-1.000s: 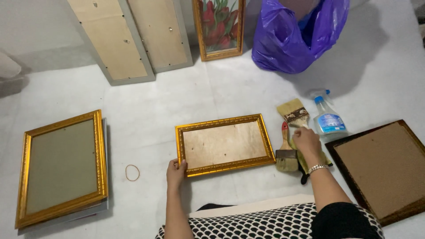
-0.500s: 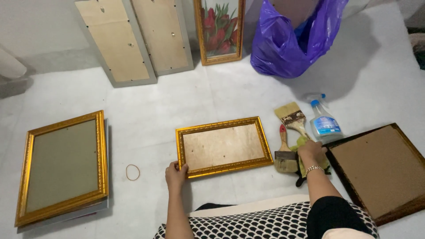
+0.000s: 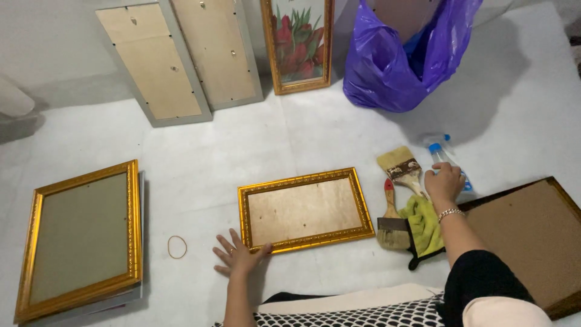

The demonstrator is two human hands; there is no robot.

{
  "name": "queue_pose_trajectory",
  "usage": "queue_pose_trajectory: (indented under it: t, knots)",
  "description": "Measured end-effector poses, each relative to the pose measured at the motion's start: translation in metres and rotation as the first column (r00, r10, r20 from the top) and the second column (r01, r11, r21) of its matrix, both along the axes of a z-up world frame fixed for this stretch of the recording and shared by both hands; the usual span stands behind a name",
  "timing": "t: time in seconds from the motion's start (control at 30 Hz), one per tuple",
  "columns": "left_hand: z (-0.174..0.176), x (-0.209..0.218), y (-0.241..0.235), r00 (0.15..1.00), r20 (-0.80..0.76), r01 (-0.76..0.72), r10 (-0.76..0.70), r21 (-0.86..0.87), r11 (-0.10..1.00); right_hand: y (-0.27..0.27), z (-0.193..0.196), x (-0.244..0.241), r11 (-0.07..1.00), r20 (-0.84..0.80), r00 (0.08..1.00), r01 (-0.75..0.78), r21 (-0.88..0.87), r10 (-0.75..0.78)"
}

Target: Cleaning the back and edges of picture frames using a cloth and a brush.

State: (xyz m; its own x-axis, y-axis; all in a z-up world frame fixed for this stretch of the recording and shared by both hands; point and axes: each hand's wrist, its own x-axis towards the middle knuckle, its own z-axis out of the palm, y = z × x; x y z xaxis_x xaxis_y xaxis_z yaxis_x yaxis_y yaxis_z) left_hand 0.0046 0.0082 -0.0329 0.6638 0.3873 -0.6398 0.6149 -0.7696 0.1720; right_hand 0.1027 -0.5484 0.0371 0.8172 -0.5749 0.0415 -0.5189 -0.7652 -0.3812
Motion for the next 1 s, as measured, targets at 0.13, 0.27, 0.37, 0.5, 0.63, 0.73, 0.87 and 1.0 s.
queue_pose_trajectory:
  t: [0.13, 0.27, 0.37, 0.5, 0.63, 0.73, 0.87, 1.0]
  knots:
    - [0.028, 0.001, -0.003, 0.994, -0.094, 0.056, -0.064, -0.082, 0.995, -0.027, -0.001, 0.032, 0.999, -0.052, 0.998, -0.033, -0.029, 0.031]
    - [0.048, 0.005, -0.014, 0.994, -0.102, -0.043, 0.033, -0.101, 0.994, -0.059, -0.023, 0.057, 0.992, 0.004, 0.992, -0.123, -0.026, 0.123]
    - [0.025, 0.005, -0.009, 0.996, -0.073, -0.056, 0.051, -0.066, 0.996, -0.067, -0.031, 0.071, 0.983, -0.121, 0.979, -0.171, -0.061, 0.162]
    - [0.013, 0.0, -0.003, 0.999, -0.023, -0.043, 0.041, -0.083, 0.996, -0.054, -0.023, 0.074, 0.999, -0.255, 0.966, -0.029, 0.013, 0.031]
    - [0.014, -0.003, -0.004, 0.999, -0.003, -0.043, 0.043, -0.048, 0.998, -0.043, -0.024, 0.068, 1.0, -0.33, 0.944, -0.001, -0.018, -0.005]
    - [0.007, -0.003, -0.002, 0.997, 0.028, -0.076, 0.078, -0.058, 0.995, -0.038, -0.015, 0.066, 0.999, -0.348, 0.937, -0.034, 0.001, 0.033]
    - [0.028, -0.005, -0.005, 0.997, 0.048, -0.055, 0.058, -0.075, 0.996, -0.047, -0.002, 0.066, 0.998, -0.4, 0.914, -0.047, 0.049, 0.063]
    - [0.047, -0.009, -0.008, 0.991, 0.082, -0.098, 0.11, -0.139, 0.985, 0.016, 0.111, 0.032, 0.915, -0.273, 0.962, 0.136, 0.38, -0.029]
